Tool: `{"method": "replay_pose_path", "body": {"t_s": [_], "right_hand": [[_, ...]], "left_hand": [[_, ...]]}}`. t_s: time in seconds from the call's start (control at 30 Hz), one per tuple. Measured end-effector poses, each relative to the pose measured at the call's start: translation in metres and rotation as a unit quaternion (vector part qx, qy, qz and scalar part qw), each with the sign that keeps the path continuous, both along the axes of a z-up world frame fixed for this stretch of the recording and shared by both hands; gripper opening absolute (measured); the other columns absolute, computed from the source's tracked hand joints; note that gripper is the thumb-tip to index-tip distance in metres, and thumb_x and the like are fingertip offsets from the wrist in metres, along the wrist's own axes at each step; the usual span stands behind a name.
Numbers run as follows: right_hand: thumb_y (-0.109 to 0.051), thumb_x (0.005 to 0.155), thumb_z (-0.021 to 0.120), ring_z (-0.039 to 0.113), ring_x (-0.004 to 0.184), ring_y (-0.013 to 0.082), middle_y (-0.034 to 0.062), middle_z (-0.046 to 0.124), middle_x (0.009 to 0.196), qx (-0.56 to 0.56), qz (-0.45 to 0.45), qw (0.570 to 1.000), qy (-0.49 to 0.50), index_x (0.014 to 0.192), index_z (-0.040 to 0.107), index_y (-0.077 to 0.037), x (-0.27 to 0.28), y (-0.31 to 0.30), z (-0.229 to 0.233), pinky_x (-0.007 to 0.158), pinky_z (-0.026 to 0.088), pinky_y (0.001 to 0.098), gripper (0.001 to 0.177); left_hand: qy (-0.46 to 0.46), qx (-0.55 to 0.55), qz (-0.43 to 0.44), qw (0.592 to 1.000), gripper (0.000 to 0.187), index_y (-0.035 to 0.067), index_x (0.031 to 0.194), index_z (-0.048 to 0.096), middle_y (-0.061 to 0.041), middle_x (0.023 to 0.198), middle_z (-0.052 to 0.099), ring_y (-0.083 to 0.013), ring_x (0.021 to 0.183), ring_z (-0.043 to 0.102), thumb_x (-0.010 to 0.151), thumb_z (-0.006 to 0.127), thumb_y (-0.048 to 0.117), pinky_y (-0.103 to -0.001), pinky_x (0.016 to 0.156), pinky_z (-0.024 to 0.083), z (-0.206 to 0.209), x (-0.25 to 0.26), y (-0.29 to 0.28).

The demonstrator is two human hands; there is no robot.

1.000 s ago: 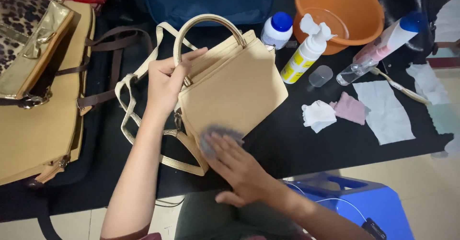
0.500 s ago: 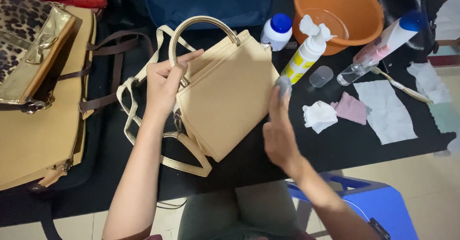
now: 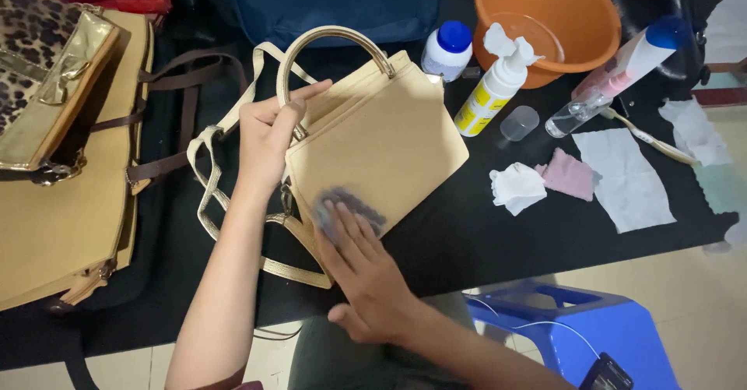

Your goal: Cleaning a beige leather handbag using cleaning solutions and tissues on a workshop table.

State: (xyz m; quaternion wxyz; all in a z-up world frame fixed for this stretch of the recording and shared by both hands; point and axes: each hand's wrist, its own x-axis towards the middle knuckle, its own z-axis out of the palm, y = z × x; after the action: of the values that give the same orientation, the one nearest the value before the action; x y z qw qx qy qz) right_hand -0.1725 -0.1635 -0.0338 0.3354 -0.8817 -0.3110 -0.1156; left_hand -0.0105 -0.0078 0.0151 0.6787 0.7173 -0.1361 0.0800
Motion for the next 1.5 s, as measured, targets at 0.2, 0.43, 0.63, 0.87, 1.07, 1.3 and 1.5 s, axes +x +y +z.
{"method": "replay_pose_path", "body": {"t_s": [0.2,0.43,0.63,0.87,1.07,1.3,1.5], "right_hand": [[-0.063,0.102,0.011,0.021,0.152,0.0573,0.0359,0.028,0.160,-0.045,-0.001,0.992,-0.122,0.160,0.025,0.001,0.080,-0.019,-0.011,0.123,0.020,0.0618,0.088],[-0.037,0.110,0.023,0.011,0.158,0.0483,0.0310,0.019,0.167,0.031,-0.117,0.988,-0.094,0.165,0.016,-0.003,0.114,-0.009,0.026,0.129,0.006,0.0546,0.065],[-0.031,0.103,0.029,0.024,0.154,0.0525,0.0289,0.028,0.164,-0.002,-0.036,0.991,-0.128,0.154,0.040,0.006,0.065,0.050,0.022,0.125,0.017,0.0603,0.063],[-0.053,0.107,0.018,0.049,0.142,0.0452,0.0234,0.052,0.153,0.076,-0.016,0.991,-0.112,0.144,0.059,-0.007,0.035,0.036,0.014,0.119,0.037,0.0547,0.072],[-0.065,0.104,0.014,0.042,0.145,0.0444,0.0245,0.046,0.156,-0.022,-0.005,0.995,-0.097,0.145,0.056,-0.006,-0.006,-0.002,-0.009,0.119,0.031,0.0547,0.084],[-0.052,0.109,0.015,0.039,0.150,0.0433,0.0295,0.044,0.156,-0.071,0.083,0.989,-0.100,0.150,0.047,0.000,0.032,-0.002,0.006,0.124,0.030,0.0543,0.075],[-0.054,0.106,0.030,0.040,0.150,0.0407,0.0242,0.044,0.158,0.011,0.117,0.976,-0.186,0.148,0.053,-0.004,0.084,0.003,0.019,0.125,0.028,0.0514,0.070]], "left_hand": [[-0.033,-0.065,-0.020,0.997,0.034,0.005,0.117,0.078,-0.020,0.098,0.077,-0.0190,0.096,0.068,0.093,0.054,0.012,-0.038,0.092,0.056,-0.040,0.025,0.011],[-0.029,-0.069,-0.005,0.997,0.029,0.004,0.114,0.078,-0.015,0.101,0.078,-0.0146,0.096,0.066,0.097,0.056,0.013,-0.035,0.091,0.055,-0.032,0.016,0.011],[-0.040,-0.071,0.009,0.997,0.029,0.005,0.113,0.079,-0.014,0.100,0.078,-0.0123,0.095,0.061,0.101,0.055,0.016,-0.033,0.089,0.054,-0.026,0.016,0.016],[0.006,-0.073,0.036,0.997,0.030,0.011,0.116,0.080,-0.009,0.092,0.078,-0.0101,0.088,0.063,0.100,0.055,0.020,-0.031,0.091,0.055,-0.042,0.026,0.024],[-0.002,-0.075,0.021,0.997,0.030,0.010,0.118,0.078,-0.015,0.096,0.078,-0.0141,0.093,0.068,0.100,0.056,0.017,-0.036,0.091,0.057,-0.046,0.023,0.019],[-0.011,-0.022,0.012,1.000,0.039,0.014,0.120,0.078,0.008,0.066,0.060,-0.0041,0.078,0.057,0.103,0.052,0.039,-0.022,0.089,0.048,-0.009,-0.001,0.005],[0.026,-0.093,-0.004,0.995,0.030,0.013,0.117,0.080,-0.007,0.086,0.077,-0.0092,0.082,0.058,0.098,0.058,0.022,-0.032,0.087,0.056,-0.014,0.009,0.011]]}}
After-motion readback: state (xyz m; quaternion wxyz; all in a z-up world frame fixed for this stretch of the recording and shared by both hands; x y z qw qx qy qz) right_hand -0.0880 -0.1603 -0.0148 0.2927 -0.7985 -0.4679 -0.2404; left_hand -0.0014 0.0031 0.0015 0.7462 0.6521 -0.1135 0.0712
